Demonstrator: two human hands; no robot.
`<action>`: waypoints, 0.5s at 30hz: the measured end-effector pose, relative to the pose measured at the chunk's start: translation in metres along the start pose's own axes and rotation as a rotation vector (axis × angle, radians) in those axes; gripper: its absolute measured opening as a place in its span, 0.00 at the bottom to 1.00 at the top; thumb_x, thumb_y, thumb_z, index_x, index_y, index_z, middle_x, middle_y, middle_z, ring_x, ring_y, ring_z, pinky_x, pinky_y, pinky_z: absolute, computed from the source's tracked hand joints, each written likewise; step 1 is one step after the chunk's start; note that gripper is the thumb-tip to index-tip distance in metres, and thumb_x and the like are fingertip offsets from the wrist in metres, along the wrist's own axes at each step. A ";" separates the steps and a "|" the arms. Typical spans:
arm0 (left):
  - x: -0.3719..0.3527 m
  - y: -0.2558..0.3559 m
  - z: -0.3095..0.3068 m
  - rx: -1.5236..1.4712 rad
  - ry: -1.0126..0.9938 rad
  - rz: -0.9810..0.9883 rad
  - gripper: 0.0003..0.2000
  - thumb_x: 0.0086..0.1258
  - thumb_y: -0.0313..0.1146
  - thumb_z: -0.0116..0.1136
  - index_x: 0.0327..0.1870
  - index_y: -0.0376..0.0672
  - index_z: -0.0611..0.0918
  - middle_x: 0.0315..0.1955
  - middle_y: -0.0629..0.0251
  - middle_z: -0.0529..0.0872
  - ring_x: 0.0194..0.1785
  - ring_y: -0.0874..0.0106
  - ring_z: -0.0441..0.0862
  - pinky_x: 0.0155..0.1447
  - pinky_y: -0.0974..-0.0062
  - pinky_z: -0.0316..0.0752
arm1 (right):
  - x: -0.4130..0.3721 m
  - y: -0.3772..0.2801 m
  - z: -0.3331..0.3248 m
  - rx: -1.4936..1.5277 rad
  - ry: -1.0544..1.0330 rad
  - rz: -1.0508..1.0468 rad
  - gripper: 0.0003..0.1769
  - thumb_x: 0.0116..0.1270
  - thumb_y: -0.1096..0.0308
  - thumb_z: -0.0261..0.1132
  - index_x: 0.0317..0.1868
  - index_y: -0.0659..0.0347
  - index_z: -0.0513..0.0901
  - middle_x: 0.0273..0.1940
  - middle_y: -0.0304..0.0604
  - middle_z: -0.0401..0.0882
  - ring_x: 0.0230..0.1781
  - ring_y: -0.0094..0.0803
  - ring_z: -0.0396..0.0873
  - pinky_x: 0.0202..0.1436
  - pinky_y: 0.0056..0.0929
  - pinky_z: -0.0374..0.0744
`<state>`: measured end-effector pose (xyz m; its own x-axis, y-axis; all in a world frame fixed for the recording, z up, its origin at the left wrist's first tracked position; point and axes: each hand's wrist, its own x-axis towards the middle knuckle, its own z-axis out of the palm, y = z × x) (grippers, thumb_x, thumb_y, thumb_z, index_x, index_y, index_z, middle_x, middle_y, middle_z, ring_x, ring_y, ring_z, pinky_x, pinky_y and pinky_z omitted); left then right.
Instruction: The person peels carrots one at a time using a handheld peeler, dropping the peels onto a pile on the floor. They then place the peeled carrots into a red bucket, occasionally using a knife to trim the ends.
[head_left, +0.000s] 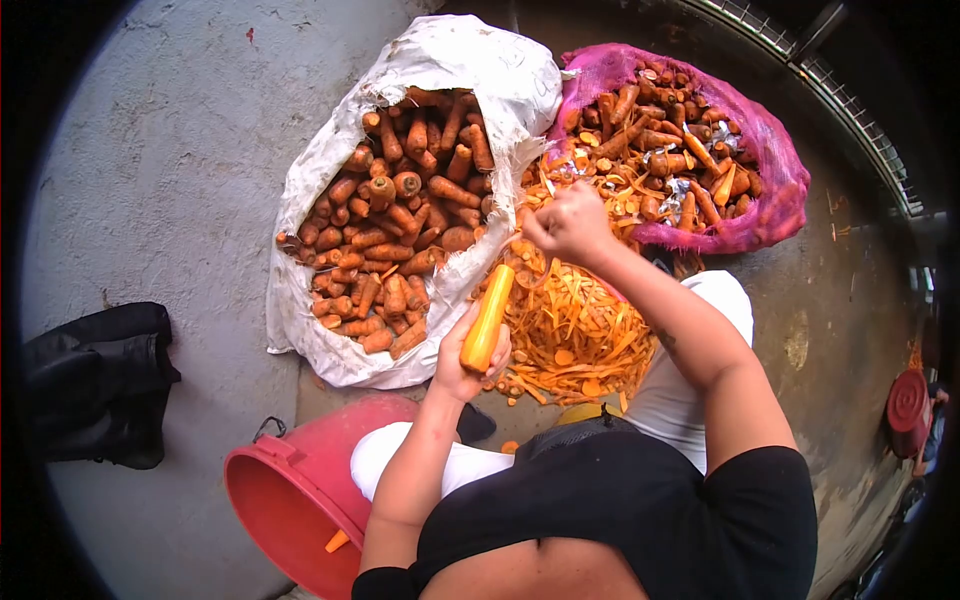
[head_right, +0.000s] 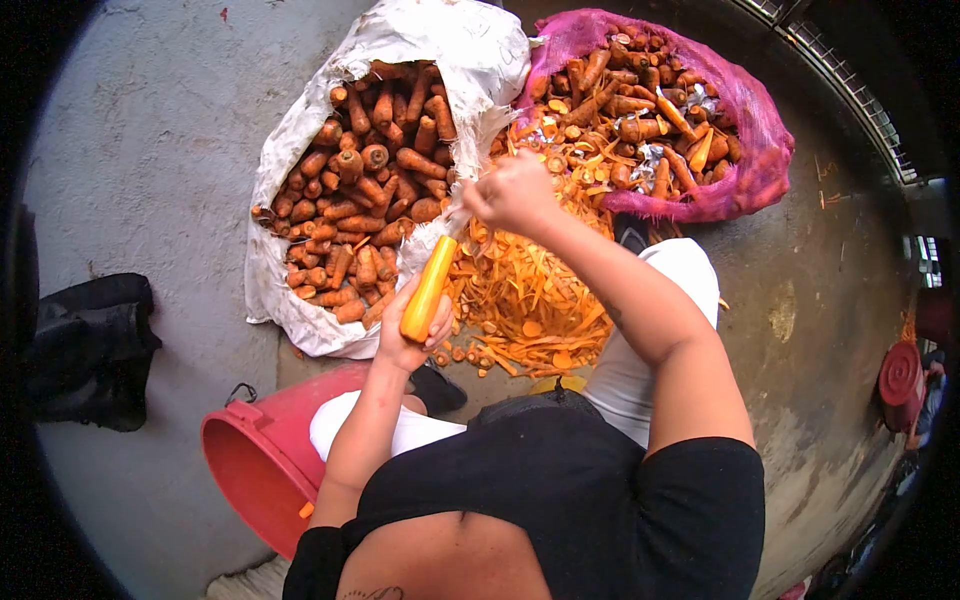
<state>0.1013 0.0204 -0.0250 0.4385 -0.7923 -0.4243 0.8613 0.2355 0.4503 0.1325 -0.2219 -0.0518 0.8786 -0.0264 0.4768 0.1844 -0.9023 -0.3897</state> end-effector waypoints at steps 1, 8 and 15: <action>-0.003 0.000 0.000 0.010 -0.046 0.003 0.20 0.78 0.49 0.30 0.55 0.44 0.70 0.14 0.64 0.69 0.12 0.77 0.62 0.14 0.84 0.57 | 0.004 0.013 -0.003 -0.078 -0.089 0.016 0.22 0.61 0.58 0.59 0.08 0.48 0.78 0.07 0.34 0.68 0.13 0.27 0.68 0.34 0.32 0.71; -0.008 0.008 0.008 -0.123 0.028 -0.025 0.21 0.78 0.48 0.30 0.60 0.44 0.68 0.17 0.64 0.70 0.13 0.77 0.64 0.15 0.84 0.58 | 0.017 0.016 0.003 0.147 -0.272 0.567 0.26 0.66 0.51 0.51 0.17 0.54 0.85 0.12 0.39 0.76 0.12 0.34 0.76 0.25 0.34 0.75; -0.003 -0.005 -0.008 0.007 0.263 -0.067 0.19 0.77 0.48 0.33 0.49 0.43 0.73 0.20 0.63 0.75 0.14 0.77 0.68 0.14 0.84 0.60 | -0.004 -0.053 -0.004 0.423 -0.264 -0.128 0.20 0.61 0.60 0.61 0.10 0.51 0.79 0.10 0.36 0.71 0.14 0.33 0.70 0.32 0.32 0.67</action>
<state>0.0981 0.0259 -0.0318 0.4333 -0.6321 -0.6424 0.8891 0.1832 0.4195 0.1175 -0.1752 -0.0301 0.9086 0.2313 0.3479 0.4117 -0.6366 -0.6521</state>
